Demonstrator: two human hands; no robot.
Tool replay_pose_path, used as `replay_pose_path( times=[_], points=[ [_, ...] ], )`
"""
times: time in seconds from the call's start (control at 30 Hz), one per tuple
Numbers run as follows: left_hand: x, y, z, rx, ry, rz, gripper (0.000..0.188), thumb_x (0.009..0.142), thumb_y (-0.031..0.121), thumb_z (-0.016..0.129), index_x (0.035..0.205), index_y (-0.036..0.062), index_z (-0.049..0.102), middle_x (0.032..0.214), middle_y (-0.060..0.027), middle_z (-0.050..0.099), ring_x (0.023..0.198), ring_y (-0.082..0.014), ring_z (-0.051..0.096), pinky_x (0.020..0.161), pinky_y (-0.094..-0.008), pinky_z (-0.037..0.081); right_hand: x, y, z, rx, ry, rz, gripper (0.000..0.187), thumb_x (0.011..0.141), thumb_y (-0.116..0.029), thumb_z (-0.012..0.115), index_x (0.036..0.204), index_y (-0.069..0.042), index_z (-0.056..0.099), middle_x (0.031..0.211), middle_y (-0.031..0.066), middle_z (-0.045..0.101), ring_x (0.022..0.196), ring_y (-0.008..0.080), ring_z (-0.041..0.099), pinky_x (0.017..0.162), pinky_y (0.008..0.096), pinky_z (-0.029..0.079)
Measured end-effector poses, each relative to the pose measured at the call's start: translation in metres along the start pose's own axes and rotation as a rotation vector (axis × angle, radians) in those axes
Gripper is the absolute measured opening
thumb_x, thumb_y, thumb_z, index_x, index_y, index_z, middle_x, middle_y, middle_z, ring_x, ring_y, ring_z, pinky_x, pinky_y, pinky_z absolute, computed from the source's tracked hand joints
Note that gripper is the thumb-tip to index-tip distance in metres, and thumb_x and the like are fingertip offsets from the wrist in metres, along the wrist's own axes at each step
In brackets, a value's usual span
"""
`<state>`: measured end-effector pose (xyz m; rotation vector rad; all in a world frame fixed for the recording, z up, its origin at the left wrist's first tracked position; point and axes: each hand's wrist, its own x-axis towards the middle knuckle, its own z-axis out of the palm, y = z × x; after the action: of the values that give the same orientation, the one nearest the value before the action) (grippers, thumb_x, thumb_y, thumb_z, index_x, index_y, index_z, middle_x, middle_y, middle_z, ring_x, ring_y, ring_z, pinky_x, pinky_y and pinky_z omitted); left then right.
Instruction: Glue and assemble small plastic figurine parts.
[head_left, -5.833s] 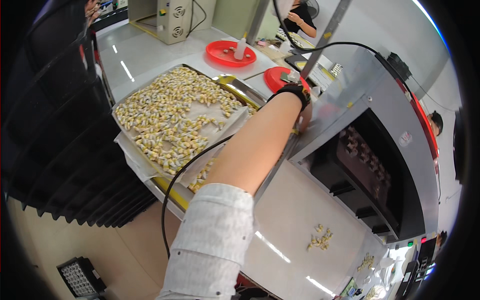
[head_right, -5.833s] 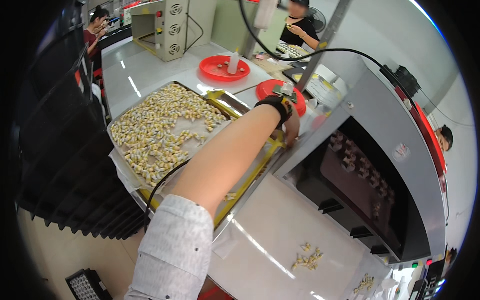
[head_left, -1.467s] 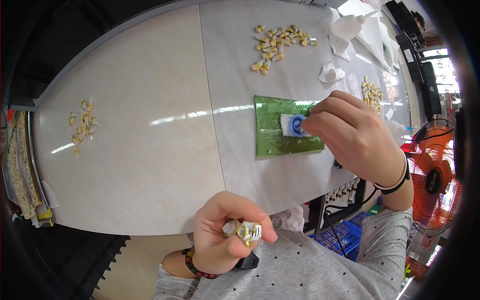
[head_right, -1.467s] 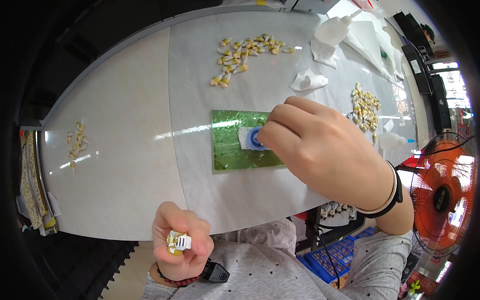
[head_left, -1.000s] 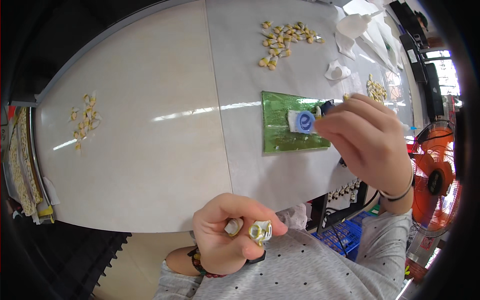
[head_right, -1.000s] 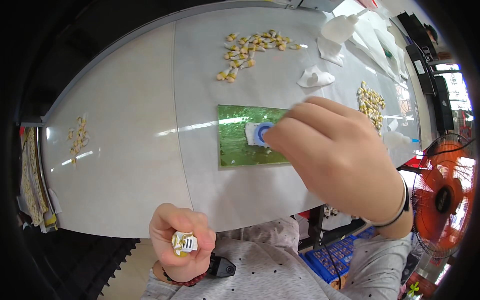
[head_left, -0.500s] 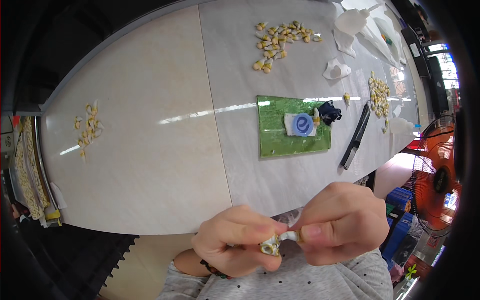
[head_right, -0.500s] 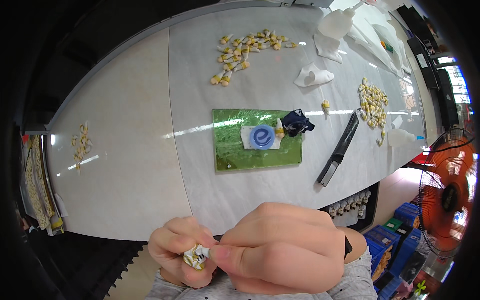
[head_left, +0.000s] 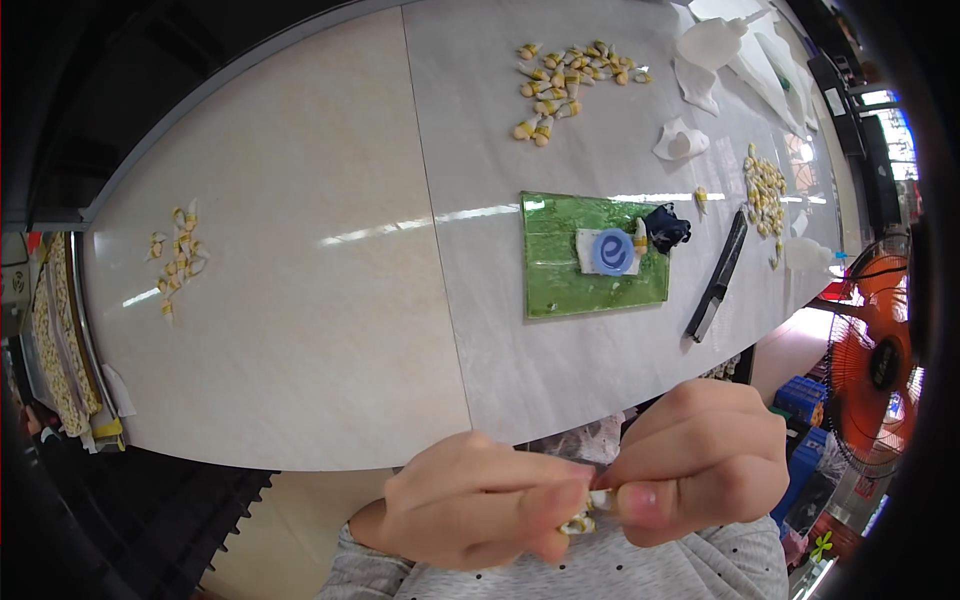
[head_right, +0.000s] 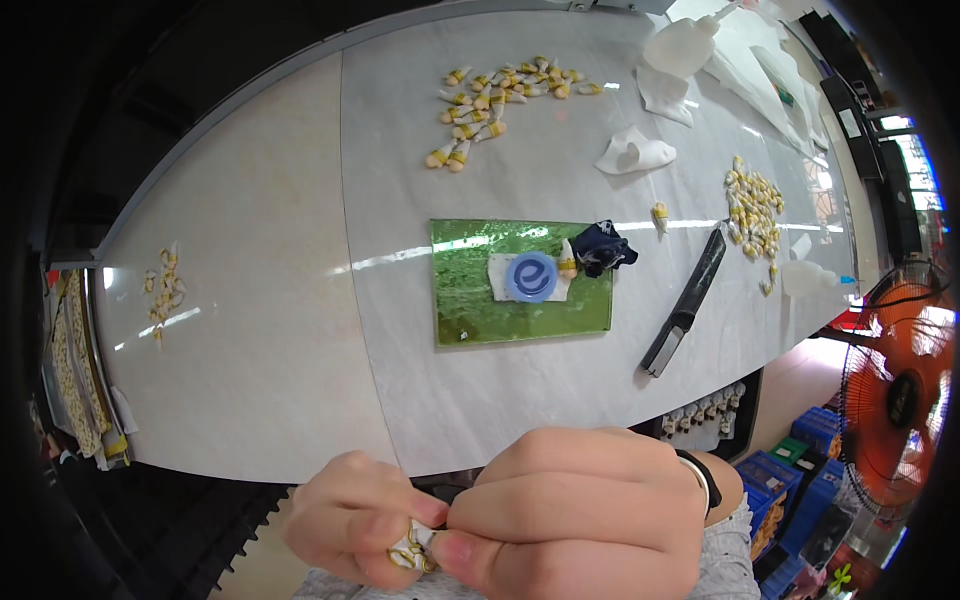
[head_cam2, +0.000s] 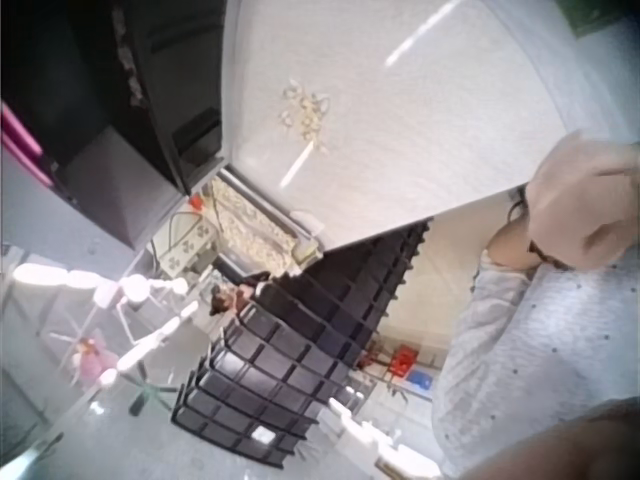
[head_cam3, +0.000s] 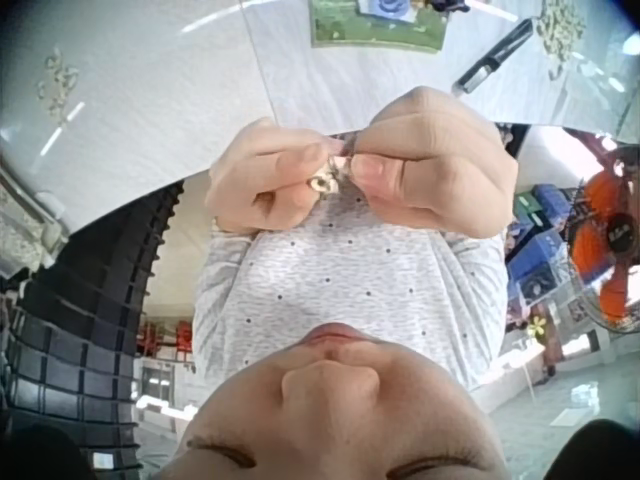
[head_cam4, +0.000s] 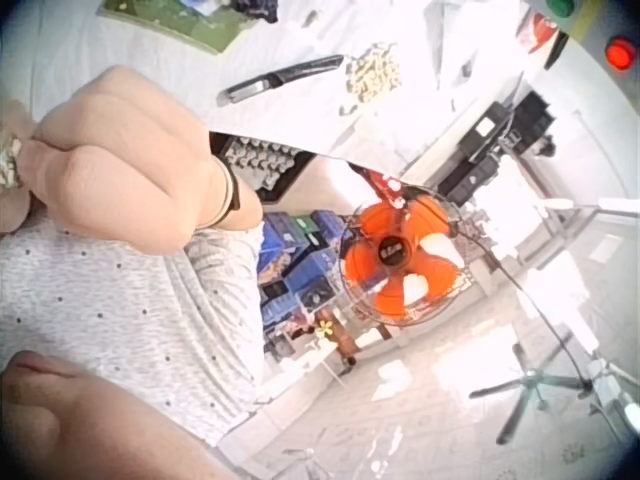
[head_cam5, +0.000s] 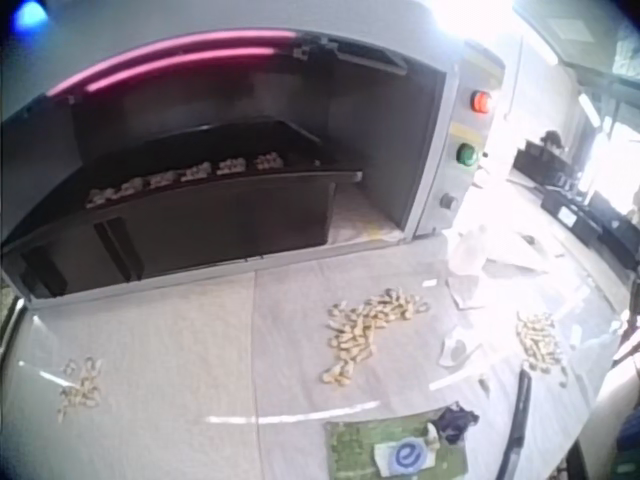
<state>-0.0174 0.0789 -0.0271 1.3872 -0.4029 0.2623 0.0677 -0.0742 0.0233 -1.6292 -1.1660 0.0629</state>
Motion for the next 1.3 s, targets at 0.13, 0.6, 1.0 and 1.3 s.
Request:
replay_pose_path(
  times=[0.13, 0.6, 1.0, 1.3],
  points=[
    [-0.002, -0.009, 0.013, 0.19, 0.183, 0.161, 0.032, 0.072, 0.002, 0.058, 0.103, -0.0016, 0.05, 0.076, -0.0169, 0.061, 0.041, -0.0126, 0.046, 0.038, -0.0231, 0.037, -0.004, -0.004, 0.011, -0.179, 0.149, -0.058, 0.021, 0.065, 0.003, 0.066, 0.074, -0.006, 0.049, 0.061, 0.0048, 0.057, 0.044, 0.0114, 0.049, 0.038, 0.0188, 0.039],
    [0.003, -0.005, 0.006, 0.158, 0.071, 0.134, 0.045, 0.066, 0.008, 0.069, 0.107, 0.0001, 0.052, 0.086, -0.0155, 0.061, 0.052, -0.0135, 0.054, 0.043, -0.0209, 0.042, -0.005, -0.008, 0.003, -0.195, 0.144, -0.019, 0.018, 0.063, 0.004, 0.066, 0.068, -0.004, 0.05, 0.059, 0.0062, 0.057, 0.043, 0.0129, 0.05, 0.036, 0.0204, 0.04],
    [0.006, 0.006, 0.003, 0.185, 0.045, 0.028, 0.041, 0.062, 0.008, 0.075, 0.099, -0.0006, 0.059, 0.088, -0.012, 0.063, 0.056, -0.0143, 0.056, 0.046, -0.0214, 0.042, 0.0, -0.004, -0.003, 0.056, 0.072, 0.012, 0.019, 0.055, 0.011, 0.063, 0.063, -0.001, 0.051, 0.057, 0.0087, 0.057, 0.041, 0.0143, 0.05, 0.036, 0.0217, 0.041],
    [0.006, 0.001, 0.018, 0.264, 0.089, -0.233, 0.045, 0.076, 0.038, 0.063, 0.091, -0.0043, 0.056, 0.073, -0.011, 0.059, 0.05, -0.0211, 0.053, 0.043, -0.0242, 0.041, -0.012, -0.007, 0.007, -0.289, 0.131, -0.106, 0.021, 0.061, -0.002, 0.07, 0.071, -0.005, 0.052, 0.059, 0.0058, 0.056, 0.043, 0.0125, 0.049, 0.036, 0.0202, 0.037]
  ],
)
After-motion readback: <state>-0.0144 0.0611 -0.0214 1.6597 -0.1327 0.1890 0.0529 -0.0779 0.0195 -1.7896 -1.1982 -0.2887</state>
